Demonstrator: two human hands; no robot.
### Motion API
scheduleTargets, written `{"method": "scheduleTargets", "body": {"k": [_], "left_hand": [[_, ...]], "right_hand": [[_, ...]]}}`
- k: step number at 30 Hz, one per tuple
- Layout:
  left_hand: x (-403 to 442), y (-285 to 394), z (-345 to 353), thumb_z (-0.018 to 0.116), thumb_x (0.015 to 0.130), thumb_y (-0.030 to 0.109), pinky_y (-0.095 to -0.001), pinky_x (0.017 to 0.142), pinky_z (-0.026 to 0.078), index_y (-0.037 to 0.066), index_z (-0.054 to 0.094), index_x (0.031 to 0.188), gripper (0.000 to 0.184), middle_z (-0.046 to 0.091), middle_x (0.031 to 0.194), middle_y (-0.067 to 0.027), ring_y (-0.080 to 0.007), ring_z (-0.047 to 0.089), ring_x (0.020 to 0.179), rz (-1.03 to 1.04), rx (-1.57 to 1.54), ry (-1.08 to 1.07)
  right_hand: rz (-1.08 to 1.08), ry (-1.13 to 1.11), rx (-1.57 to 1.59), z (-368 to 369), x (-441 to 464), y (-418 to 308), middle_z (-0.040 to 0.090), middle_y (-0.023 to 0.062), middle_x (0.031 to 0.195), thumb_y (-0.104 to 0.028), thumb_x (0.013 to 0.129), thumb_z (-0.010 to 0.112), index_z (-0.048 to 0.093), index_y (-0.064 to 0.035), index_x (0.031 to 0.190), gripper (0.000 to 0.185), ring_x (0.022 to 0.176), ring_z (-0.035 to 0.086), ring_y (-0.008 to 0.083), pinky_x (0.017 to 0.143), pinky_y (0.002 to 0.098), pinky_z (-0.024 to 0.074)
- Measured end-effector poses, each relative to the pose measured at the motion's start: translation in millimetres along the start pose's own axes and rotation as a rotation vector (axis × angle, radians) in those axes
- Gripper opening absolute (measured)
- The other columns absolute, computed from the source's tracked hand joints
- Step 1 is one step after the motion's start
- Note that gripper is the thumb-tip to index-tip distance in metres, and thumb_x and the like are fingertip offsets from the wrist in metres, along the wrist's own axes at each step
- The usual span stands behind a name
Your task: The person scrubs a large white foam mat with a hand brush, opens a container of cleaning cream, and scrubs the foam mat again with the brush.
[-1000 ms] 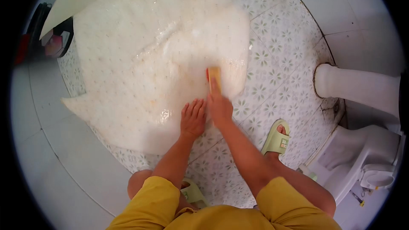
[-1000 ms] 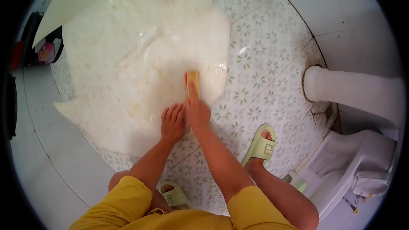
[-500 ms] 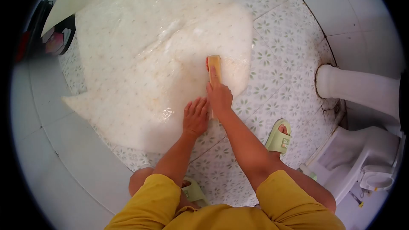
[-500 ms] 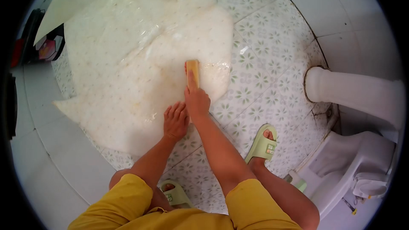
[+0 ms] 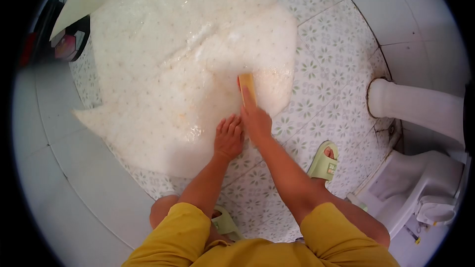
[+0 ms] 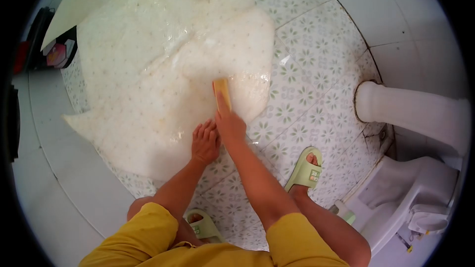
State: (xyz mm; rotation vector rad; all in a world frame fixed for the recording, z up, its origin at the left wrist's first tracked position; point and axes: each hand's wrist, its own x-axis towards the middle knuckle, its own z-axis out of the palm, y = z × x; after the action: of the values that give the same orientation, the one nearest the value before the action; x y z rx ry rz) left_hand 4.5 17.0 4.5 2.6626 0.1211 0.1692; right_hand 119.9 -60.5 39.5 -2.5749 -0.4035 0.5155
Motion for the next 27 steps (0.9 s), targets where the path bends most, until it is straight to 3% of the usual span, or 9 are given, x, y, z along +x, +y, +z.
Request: {"method": "scheduleTargets", "body": {"k": [3, 9, 13, 15, 18, 24, 27], "left_hand": [[2, 0, 0, 0.057, 0.085, 0.015, -0.0456, 0.108, 0.026, 0.006, 0.051, 0.116, 0.033, 0.049, 0.131, -0.0088, -0.0265, 0.040, 0.130, 0.011, 0.000, 0.022], [2, 1, 1, 0.057, 0.085, 0.015, -0.0458, 0.108, 0.026, 0.006, 0.051, 0.115, 0.032, 0.050, 0.130, -0.0084, -0.0268, 0.041, 0.128, -0.007, 0.007, -0.006], [3, 1, 0, 0.057, 0.085, 0.016, -0.0451, 0.109, 0.025, 0.006, 0.051, 0.117, 0.034, 0.050, 0.130, -0.0078, -0.0270, 0.041, 0.129, -0.002, -0.007, -0.004], [3, 2, -1, 0.056, 0.085, 0.017, -0.0442, 0.109, 0.026, 0.007, 0.053, 0.116, 0.033, 0.051, 0.130, -0.0068, -0.0249, 0.041, 0.129, -0.003, 0.005, 0.007], [2, 2, 0, 0.056, 0.085, 0.018, -0.0433, 0.109, 0.027, 0.008, 0.054, 0.115, 0.032, 0.052, 0.130, -0.0057, -0.0227, 0.042, 0.129, -0.001, 0.021, 0.008], [-1, 1, -2, 0.055, 0.085, 0.018, -0.0431, 0.109, 0.027, 0.008, 0.054, 0.116, 0.033, 0.052, 0.130, -0.0054, -0.0227, 0.043, 0.128, -0.006, 0.052, -0.027], [2, 1, 3, 0.055, 0.085, 0.018, -0.0434, 0.109, 0.026, 0.007, 0.054, 0.116, 0.033, 0.052, 0.130, -0.0057, -0.0229, 0.042, 0.129, 0.009, 0.059, 0.006]], "right_hand": [[0.097, -0.159, 0.047, -7, -65, 13, 0.062, 0.0181, 0.072, -0.028, 0.092, 0.051, 0.029, -0.0300, 0.145, 0.058, 0.064, 0.062, 0.0371, 0.059, 0.0490, 0.0492], [-0.033, -0.031, -0.047, -3, 10, -7, 0.062, 0.0197, 0.067, -0.029, 0.091, 0.053, 0.028, -0.0287, 0.147, 0.061, 0.061, 0.061, 0.0378, 0.056, 0.0472, 0.0487], [-0.058, -0.006, -0.021, -4, 2, 4, 0.061, 0.0209, 0.066, -0.029, 0.091, 0.053, 0.027, -0.0297, 0.147, 0.063, 0.060, 0.061, 0.0386, 0.056, 0.0480, 0.0490], [0.064, -0.180, -0.011, -16, -42, 9, 0.062, 0.0199, 0.069, -0.028, 0.089, 0.054, 0.027, -0.0297, 0.147, 0.063, 0.062, 0.061, 0.0386, 0.059, 0.0484, 0.0495], [0.053, -0.137, 0.036, -3, -57, 21, 0.063, 0.0187, 0.072, -0.025, 0.088, 0.055, 0.026, -0.0309, 0.147, 0.066, 0.066, 0.062, 0.0385, 0.062, 0.0483, 0.0494], [0.058, -0.033, 0.021, -8, 33, -19, 0.062, 0.0192, 0.071, -0.021, 0.086, 0.055, 0.027, -0.0309, 0.147, 0.068, 0.068, 0.063, 0.0378, 0.062, 0.0471, 0.0501], [0.072, -0.032, 0.189, 2, -21, 0, 0.062, 0.0186, 0.072, -0.020, 0.087, 0.055, 0.028, -0.0304, 0.146, 0.066, 0.068, 0.063, 0.0376, 0.062, 0.0472, 0.0501]]}}
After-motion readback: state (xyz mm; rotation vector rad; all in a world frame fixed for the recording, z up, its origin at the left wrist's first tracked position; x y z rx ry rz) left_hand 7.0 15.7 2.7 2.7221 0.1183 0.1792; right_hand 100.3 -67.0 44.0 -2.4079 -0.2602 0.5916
